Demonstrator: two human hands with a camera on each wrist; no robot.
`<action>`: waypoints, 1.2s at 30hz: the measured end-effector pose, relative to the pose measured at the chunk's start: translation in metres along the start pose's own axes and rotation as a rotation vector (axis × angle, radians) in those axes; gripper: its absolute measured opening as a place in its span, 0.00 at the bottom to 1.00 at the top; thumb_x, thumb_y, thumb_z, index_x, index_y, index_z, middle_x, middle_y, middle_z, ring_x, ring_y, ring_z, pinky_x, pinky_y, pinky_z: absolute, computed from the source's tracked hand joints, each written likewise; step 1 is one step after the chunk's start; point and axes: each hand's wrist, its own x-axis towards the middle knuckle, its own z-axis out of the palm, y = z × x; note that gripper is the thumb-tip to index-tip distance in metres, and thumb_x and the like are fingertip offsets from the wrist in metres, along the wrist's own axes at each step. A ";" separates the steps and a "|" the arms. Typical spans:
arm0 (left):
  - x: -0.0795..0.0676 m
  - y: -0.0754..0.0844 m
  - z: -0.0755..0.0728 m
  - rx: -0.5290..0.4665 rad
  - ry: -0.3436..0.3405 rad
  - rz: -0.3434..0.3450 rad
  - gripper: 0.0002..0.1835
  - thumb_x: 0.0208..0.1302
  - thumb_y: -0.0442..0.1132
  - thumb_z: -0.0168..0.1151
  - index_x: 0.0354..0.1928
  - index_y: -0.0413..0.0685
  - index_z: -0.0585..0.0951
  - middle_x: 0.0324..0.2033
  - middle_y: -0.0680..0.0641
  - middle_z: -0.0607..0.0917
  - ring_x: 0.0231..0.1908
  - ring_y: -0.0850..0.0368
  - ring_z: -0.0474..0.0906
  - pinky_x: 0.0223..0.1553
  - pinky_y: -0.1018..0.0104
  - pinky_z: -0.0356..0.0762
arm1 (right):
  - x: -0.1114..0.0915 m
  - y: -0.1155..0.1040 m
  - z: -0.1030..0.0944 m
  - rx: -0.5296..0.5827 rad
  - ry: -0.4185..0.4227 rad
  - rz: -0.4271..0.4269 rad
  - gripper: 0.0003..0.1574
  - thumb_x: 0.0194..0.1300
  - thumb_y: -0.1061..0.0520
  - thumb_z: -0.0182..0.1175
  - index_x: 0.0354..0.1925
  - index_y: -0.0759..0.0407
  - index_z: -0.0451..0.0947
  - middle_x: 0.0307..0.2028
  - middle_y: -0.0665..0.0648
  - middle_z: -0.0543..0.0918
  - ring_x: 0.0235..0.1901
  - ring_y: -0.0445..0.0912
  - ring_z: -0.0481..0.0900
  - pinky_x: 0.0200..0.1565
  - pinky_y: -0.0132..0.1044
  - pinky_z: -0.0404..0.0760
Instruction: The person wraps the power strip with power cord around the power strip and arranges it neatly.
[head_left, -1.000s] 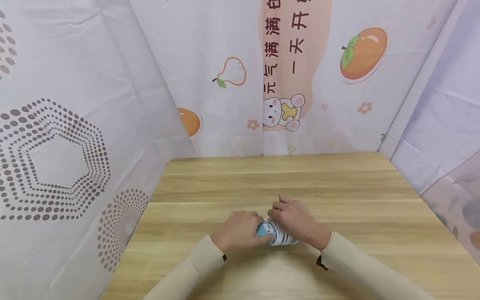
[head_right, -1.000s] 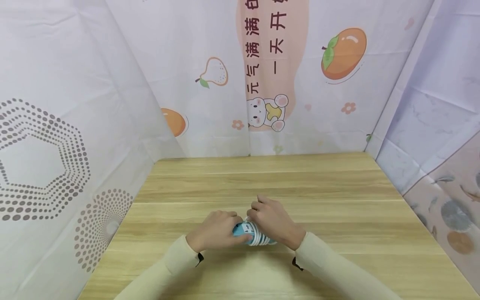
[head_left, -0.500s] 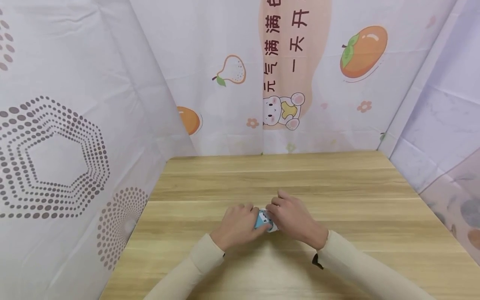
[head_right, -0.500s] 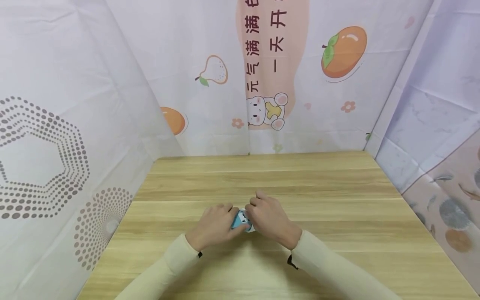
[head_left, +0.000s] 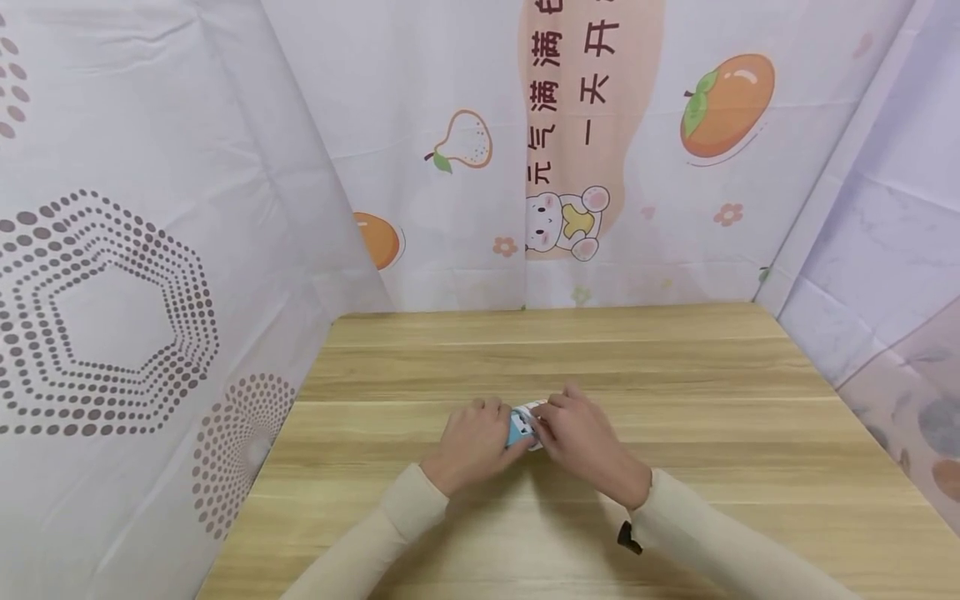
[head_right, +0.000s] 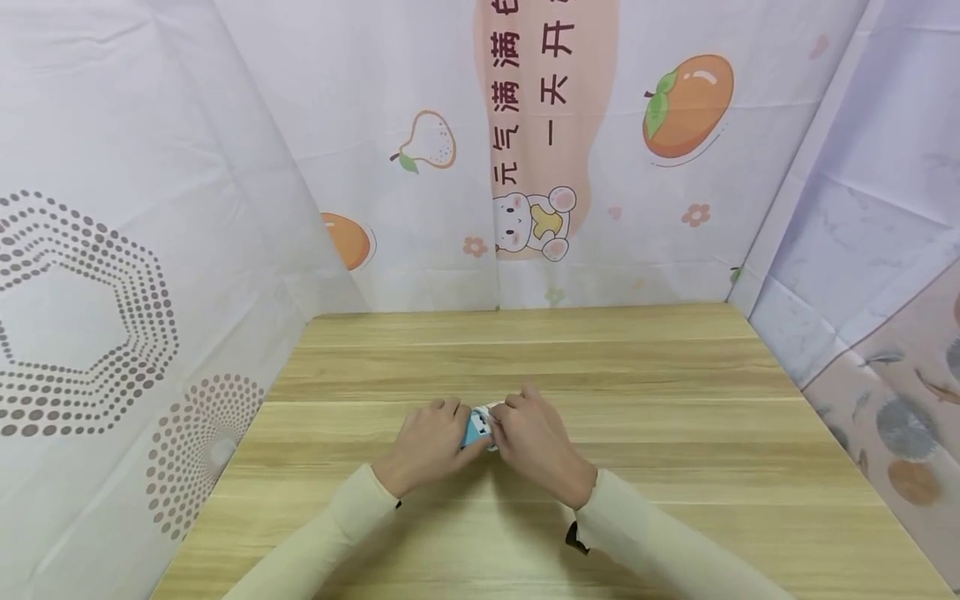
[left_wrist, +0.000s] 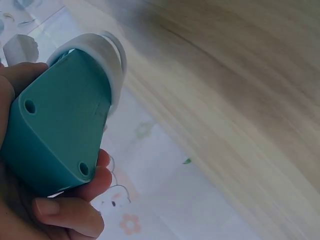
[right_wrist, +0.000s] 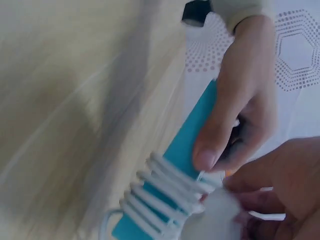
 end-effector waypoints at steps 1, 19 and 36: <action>0.000 -0.001 0.002 0.002 0.005 -0.001 0.32 0.71 0.69 0.54 0.35 0.44 0.83 0.25 0.51 0.77 0.22 0.58 0.71 0.16 0.67 0.67 | 0.000 -0.001 0.001 0.002 -0.001 -0.004 0.03 0.60 0.63 0.74 0.33 0.61 0.88 0.25 0.51 0.83 0.25 0.44 0.65 0.35 0.37 0.66; -0.005 -0.024 0.028 0.031 0.007 0.048 0.36 0.69 0.72 0.53 0.41 0.41 0.79 0.29 0.49 0.74 0.25 0.58 0.64 0.16 0.71 0.63 | -0.003 0.010 0.015 0.187 -0.136 0.063 0.06 0.56 0.62 0.77 0.34 0.59 0.89 0.28 0.49 0.88 0.27 0.39 0.73 0.32 0.33 0.73; -0.005 -0.033 0.044 -0.131 -0.133 0.051 0.41 0.56 0.74 0.58 0.49 0.42 0.76 0.38 0.47 0.77 0.37 0.54 0.73 0.27 0.64 0.75 | -0.006 0.016 0.037 0.256 -0.248 0.142 0.10 0.58 0.53 0.78 0.37 0.51 0.87 0.25 0.41 0.81 0.29 0.38 0.70 0.35 0.35 0.69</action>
